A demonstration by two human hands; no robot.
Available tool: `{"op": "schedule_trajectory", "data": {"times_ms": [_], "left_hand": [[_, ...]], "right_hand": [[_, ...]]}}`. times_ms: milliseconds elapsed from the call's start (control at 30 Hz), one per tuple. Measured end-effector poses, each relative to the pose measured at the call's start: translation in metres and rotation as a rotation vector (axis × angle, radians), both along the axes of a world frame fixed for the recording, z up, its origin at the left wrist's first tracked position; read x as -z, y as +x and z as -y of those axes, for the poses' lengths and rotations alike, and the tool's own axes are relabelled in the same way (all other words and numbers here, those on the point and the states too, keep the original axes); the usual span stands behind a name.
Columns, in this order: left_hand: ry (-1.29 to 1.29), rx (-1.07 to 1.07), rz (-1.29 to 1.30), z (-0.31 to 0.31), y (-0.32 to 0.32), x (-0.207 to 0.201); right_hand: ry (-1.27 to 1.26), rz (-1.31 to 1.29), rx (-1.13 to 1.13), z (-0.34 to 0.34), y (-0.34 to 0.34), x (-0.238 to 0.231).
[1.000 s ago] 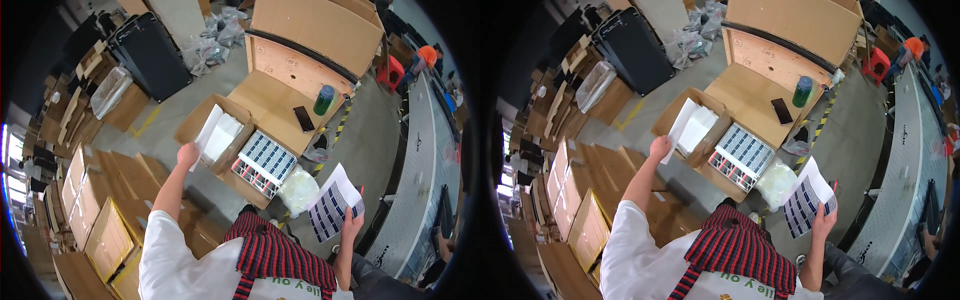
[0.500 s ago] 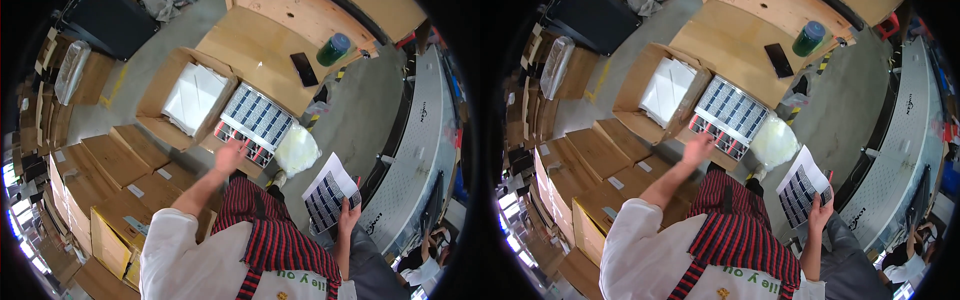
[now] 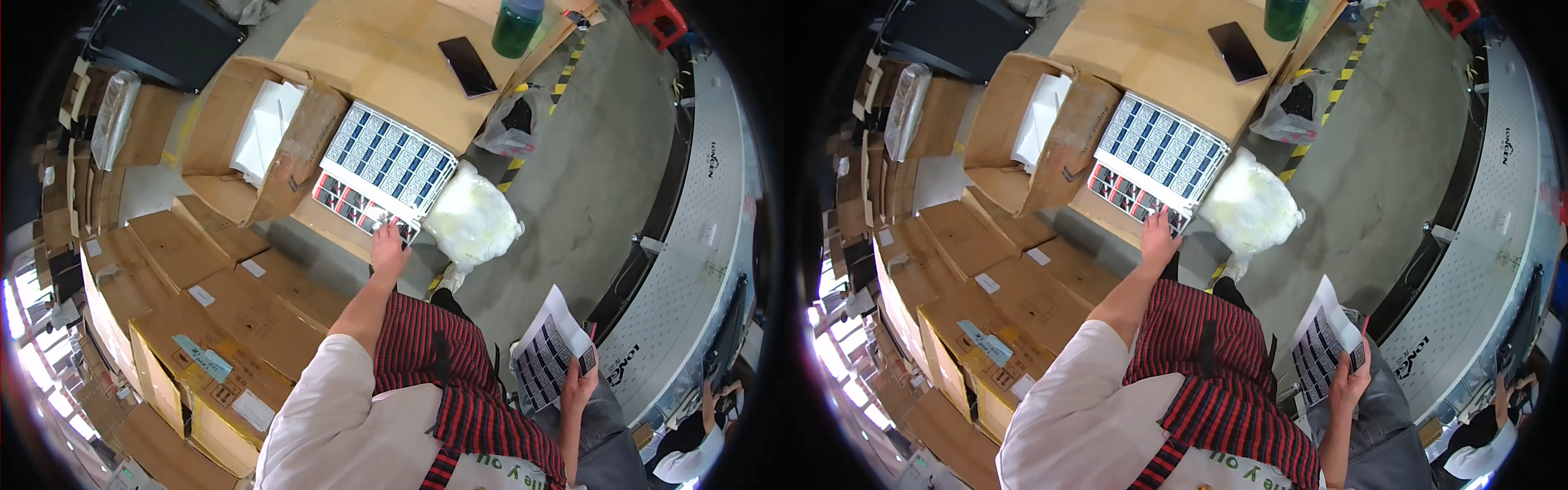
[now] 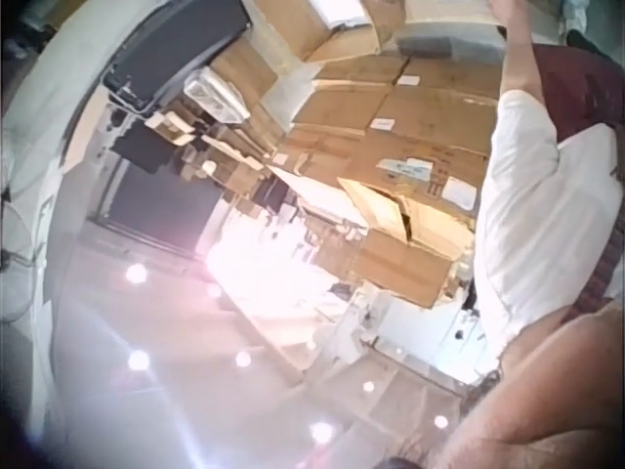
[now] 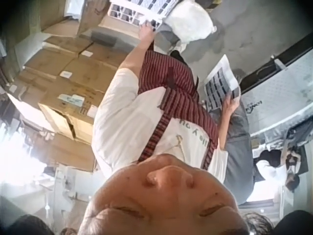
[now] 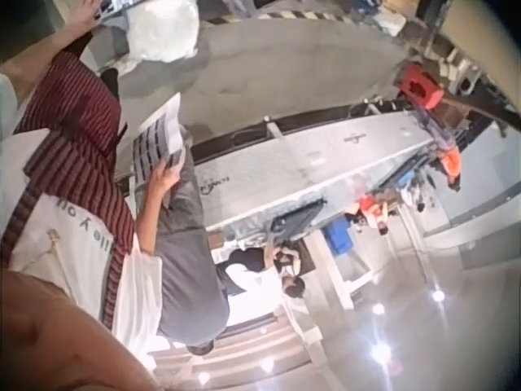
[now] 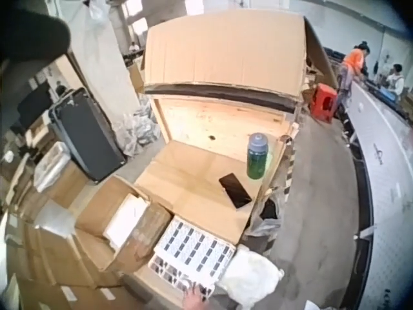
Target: Apply adhesive warning and informational labels to treadmills on a moving assembly line.
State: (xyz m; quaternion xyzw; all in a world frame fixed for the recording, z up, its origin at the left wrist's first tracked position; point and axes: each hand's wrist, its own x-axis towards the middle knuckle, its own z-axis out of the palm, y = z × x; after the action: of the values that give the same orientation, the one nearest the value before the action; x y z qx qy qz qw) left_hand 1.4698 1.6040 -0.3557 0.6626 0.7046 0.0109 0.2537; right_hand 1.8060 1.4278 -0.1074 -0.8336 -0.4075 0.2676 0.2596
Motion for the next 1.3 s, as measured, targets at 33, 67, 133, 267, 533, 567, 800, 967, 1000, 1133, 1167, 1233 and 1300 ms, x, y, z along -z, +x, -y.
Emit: {"op": "schedule_trajectory", "data": {"times_ms": [33, 67, 133, 267, 533, 567, 800, 967, 1000, 1133, 1167, 1233, 1300], "left_hand": [[0.008, 0.004, -0.007, 0.003, -0.005, 0.001], [-0.069, 0.015, 0.073, 0.004, -0.012, -0.001], [-0.196, -0.018, 0.16, 0.004, -0.023, -0.006], [-0.164, -0.004, -0.098, -0.008, -0.05, -0.009], [0.021, 0.002, 0.115, -0.04, -0.052, -0.046], [0.022, 0.095, 0.166, -0.041, -0.047, -0.062], [0.094, 1.008, 0.883, -0.009, 0.067, -0.277], [0.168, 1.801, 1.044, 0.068, 0.12, -0.345], [0.181, 1.881, 1.034, 0.088, 0.13, -0.357], [0.215, 2.221, 1.033, 0.166, 0.167, -0.401], [0.213, 2.274, 1.044, 0.188, 0.177, -0.408], [0.274, 2.545, 1.044, 0.237, 0.198, -0.421], [0.183, 2.741, 1.027, 0.291, 0.215, -0.438]], "right_hand": [[0.025, -0.059, 0.002, 0.0, 0.001, 0.0], [0.061, -0.067, -0.003, 0.001, 0.001, 0.0], [0.069, -0.077, -0.014, 0.0, 0.0, -0.006], [0.069, -0.118, 0.006, -0.002, -0.013, -0.011], [0.001, 0.002, 0.111, -0.007, -0.054, -0.034], [-0.058, 0.022, 0.142, -0.013, -0.064, -0.04], [0.357, -0.32, 0.343, 0.0, -0.098, -0.044], [0.683, -0.773, 0.5, 0.052, -0.11, -0.106], [0.725, -0.721, 0.511, 0.075, -0.108, -0.116], [0.819, -0.497, 0.64, 0.175, -0.12, -0.147], [0.851, -0.397, 0.649, 0.2, -0.126, -0.152], [0.931, -0.349, 0.739, 0.254, -0.139, -0.161], [0.986, -0.171, 0.934, 0.306, -0.157, -0.163]]}}
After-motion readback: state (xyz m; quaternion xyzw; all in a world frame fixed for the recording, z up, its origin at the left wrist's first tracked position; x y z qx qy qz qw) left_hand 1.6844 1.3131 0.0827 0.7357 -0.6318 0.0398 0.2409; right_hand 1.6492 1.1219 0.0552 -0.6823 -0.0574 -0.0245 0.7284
